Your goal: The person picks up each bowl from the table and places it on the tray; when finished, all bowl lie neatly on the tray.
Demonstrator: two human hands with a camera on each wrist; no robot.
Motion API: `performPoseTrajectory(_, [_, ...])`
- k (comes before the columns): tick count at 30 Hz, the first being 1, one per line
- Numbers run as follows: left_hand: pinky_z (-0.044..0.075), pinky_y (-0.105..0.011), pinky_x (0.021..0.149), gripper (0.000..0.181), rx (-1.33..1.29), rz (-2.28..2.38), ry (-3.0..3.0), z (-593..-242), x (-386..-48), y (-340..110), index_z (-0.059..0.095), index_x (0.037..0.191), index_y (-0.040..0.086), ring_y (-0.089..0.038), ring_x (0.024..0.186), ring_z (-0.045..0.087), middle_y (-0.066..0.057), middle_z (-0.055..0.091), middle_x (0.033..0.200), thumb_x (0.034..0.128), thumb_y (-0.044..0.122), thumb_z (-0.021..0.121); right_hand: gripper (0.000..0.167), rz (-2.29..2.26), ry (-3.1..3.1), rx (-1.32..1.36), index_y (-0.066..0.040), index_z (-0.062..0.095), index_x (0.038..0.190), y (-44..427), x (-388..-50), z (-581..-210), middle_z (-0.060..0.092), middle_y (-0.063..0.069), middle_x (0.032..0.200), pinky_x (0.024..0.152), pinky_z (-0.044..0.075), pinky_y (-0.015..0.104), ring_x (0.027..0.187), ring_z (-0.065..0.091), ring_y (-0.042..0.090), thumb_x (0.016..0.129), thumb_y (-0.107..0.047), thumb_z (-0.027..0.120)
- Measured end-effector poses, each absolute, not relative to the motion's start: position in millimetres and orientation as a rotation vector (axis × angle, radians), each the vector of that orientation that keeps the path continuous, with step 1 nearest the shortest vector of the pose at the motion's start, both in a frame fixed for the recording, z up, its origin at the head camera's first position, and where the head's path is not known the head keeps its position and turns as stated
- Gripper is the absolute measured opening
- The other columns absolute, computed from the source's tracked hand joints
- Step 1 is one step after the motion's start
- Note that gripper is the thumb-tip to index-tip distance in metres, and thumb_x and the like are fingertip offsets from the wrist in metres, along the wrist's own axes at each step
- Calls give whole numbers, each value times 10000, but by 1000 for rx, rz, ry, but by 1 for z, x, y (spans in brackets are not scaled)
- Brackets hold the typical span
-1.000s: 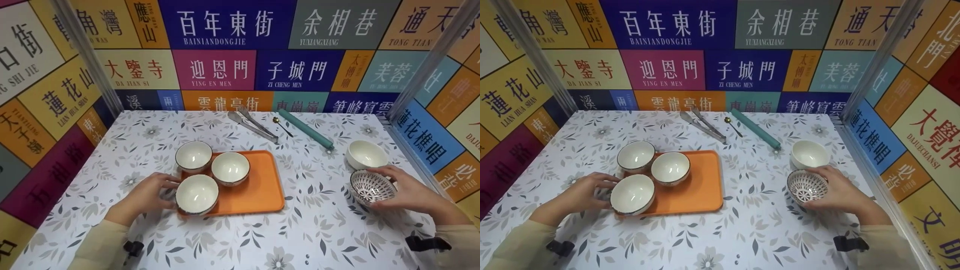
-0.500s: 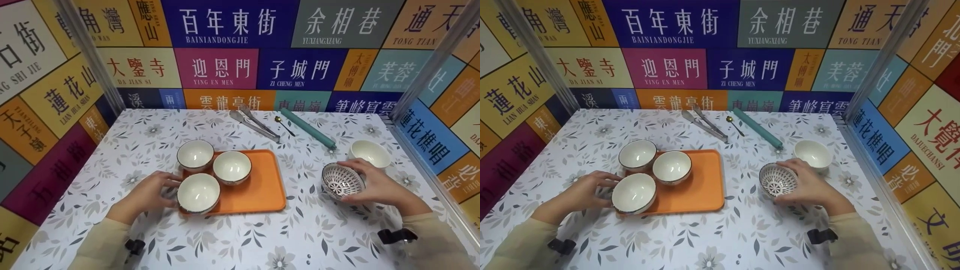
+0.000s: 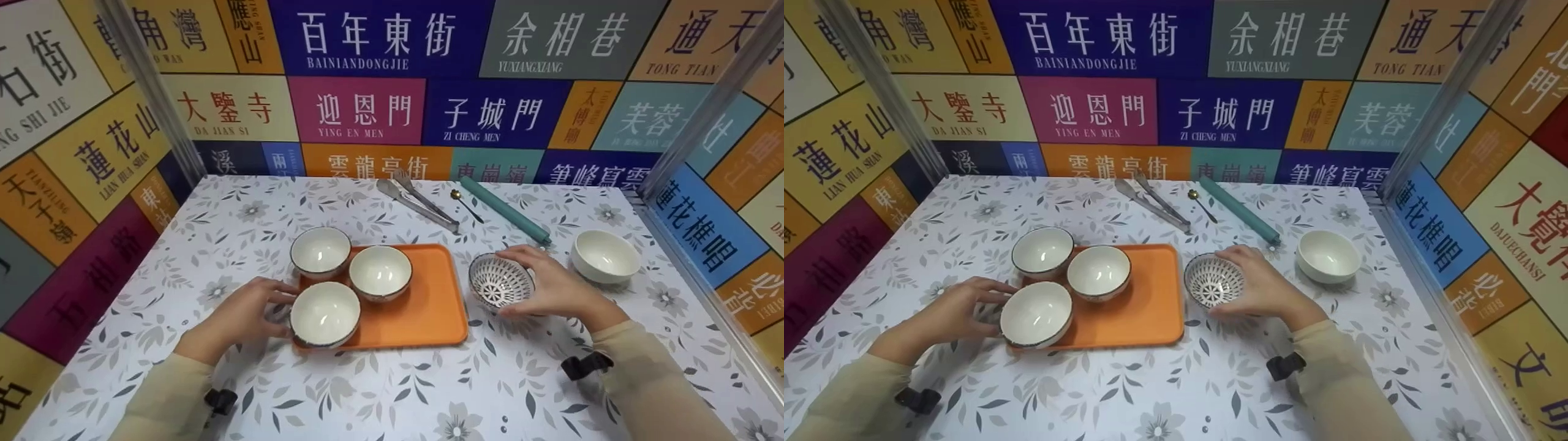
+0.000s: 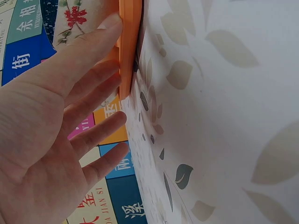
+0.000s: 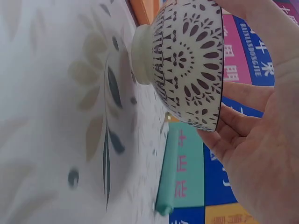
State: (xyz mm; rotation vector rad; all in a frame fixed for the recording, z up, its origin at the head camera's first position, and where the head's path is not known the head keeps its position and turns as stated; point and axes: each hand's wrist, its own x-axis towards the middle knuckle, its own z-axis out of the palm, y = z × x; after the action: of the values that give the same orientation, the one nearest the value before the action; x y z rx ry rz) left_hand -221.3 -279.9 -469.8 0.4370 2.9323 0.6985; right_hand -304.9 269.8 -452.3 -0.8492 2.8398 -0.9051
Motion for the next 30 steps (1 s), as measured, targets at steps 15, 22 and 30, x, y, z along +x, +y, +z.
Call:
performPoseTrajectory(15, [390, -575, 1181, 572, 348, 707, 2902, -467, -221, -278, 738, 1280, 197, -309, 1403, 488, -3, 613, 1435, 738, 204, 918, 1099, -980, 2743, -942, -148, 518, 1517, 192, -342, -442, 503, 64, 1494, 1178, 361, 647, 1405, 463, 343, 581, -481, 988])
performPoseTrajectory(22, [399, -565, 1177, 587, 343, 716, 2904, -466, -221, -278, 736, 1278, 196, -306, 1392, 497, -1, 620, 1425, 722, 208, 926, 1107, -984, 2729, -941, -153, 521, 1517, 174, -360, -443, 501, 55, 1495, 1200, 359, 599, 1406, 466, 319, 570, -477, 994])
performPoseTrajectory(30, [438, -546, 1146, 549, 450, 696, 2938, -469, -222, -279, 761, 1244, 150, -311, 1356, 530, -11, 655, 1384, 726, 207, 930, 1104, -899, 2767, -950, -139, 516, 1520, 165, -373, -450, 507, 88, 1469, 1211, 362, 553, 1394, 465, 312, 585, -501, 980])
